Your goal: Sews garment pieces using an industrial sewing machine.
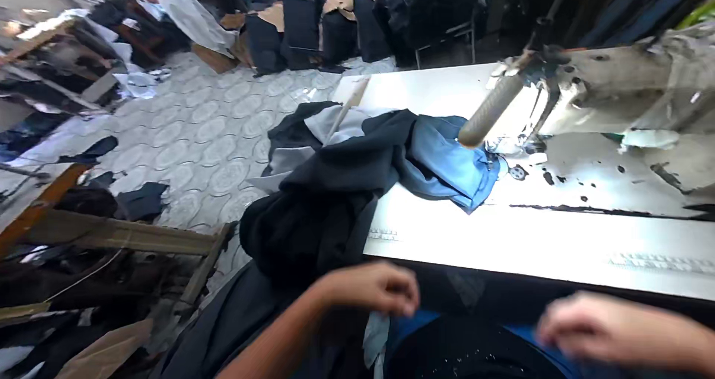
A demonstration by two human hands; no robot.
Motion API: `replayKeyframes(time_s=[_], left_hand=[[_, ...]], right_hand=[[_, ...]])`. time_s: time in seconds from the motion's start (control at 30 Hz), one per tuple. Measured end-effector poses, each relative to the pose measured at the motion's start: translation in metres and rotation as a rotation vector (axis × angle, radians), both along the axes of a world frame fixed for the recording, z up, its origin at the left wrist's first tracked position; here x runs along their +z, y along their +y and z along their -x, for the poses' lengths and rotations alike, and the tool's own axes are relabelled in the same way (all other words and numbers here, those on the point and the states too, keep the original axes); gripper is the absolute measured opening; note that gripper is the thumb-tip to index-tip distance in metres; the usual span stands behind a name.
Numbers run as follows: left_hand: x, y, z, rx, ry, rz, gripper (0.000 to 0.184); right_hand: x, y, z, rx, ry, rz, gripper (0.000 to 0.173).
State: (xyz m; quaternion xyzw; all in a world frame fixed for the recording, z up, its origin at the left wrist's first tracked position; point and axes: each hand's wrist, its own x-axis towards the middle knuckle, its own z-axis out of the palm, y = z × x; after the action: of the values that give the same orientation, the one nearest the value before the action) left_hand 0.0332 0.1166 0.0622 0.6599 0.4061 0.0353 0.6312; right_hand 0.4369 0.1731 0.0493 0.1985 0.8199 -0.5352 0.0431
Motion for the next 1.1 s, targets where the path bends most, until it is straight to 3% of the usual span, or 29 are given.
replayKeyframes(time_s=[0.07, 0.1, 0.17, 0.27, 0.33, 0.4, 0.43, 0.5, 0.53, 0.6, 0.67, 0.73, 0.8, 0.87, 0.93, 0.97, 1.03, 1.1], left_hand=[[0.023, 0.051, -0.024, 0.018, -0.013, -0.324, 0.025], [0.024, 0.074, -0.034, 0.012, 0.057, -0.428, 0.026], [0.010, 0.114, -0.051, 0.052, 0.209, -0.521, 0.027], [-0.014, 0.148, -0.063, 0.429, 0.251, -0.753, 0.029], [-0.011, 0.162, -0.064, 0.622, 0.249, -0.953, 0.054], [-0.005, 0.173, -0.062, 0.613, 0.430, -1.111, 0.070], [-0.003, 0.176, -0.062, 0.579, 0.521, -1.148, 0.064], [-0.005, 0.178, -0.060, 0.497, 0.547, -1.124, 0.027], [-0.002, 0.177, -0.062, 0.422, 0.530, -1.070, 0.023], [0.003, 0.175, -0.070, 0.254, 0.446, -0.933, 0.027], [-0.006, 0.183, -0.071, 0.115, 0.371, -0.912, 0.042], [-0.018, 0.194, -0.063, -0.022, 0.300, -1.007, 0.035], [-0.010, 0.188, -0.049, -0.124, 0.253, -0.997, 0.025], [-0.001, 0.169, -0.032, -0.085, 0.111, -0.913, 0.027], [-0.001, 0.147, -0.020, 0.076, 0.023, -0.745, 0.028], [-0.002, 0.137, -0.020, 0.184, 0.039, -0.705, 0.026], [-0.008, 0.123, -0.025, 0.382, 0.104, -0.770, 0.032], [-0.014, 0.113, -0.032, 0.476, 0.206, -0.965, 0.040]], right_hand=[[0.008, 0.039, 0.048, -0.235, 0.273, -0.367, 0.028], [0.009, 0.060, 0.074, -0.297, 0.296, -0.545, 0.029], [-0.001, 0.098, 0.109, -0.324, 0.105, -0.718, 0.034], [-0.013, 0.123, 0.135, -0.362, -0.064, -0.775, 0.041], [-0.003, 0.125, 0.138, -0.392, -0.151, -0.726, 0.043], [0.001, 0.125, 0.133, -0.425, -0.178, -0.665, 0.042], [0.000, 0.126, 0.128, -0.434, -0.150, -0.636, 0.040], [-0.005, 0.123, 0.119, -0.437, -0.048, -0.591, 0.041], [-0.005, 0.122, 0.116, -0.429, 0.000, -0.578, 0.042], [-0.005, 0.118, 0.115, -0.417, 0.083, -0.567, 0.041], [-0.005, 0.118, 0.117, -0.362, 0.097, -0.617, 0.037], [-0.005, 0.122, 0.119, -0.287, 0.121, -0.690, 0.034], [-0.003, 0.128, 0.123, -0.267, 0.176, -0.677, 0.030], [0.006, 0.129, 0.127, -0.338, 0.182, -0.572, 0.038], [0.007, 0.129, 0.130, -0.402, 0.210, -0.498, 0.049], [0.004, 0.129, 0.131, -0.411, 0.241, -0.492, 0.045], [-0.009, 0.131, 0.133, -0.389, 0.341, -0.550, 0.030], [-0.020, 0.133, 0.136, -0.378, 0.420, -0.680, 0.024]])
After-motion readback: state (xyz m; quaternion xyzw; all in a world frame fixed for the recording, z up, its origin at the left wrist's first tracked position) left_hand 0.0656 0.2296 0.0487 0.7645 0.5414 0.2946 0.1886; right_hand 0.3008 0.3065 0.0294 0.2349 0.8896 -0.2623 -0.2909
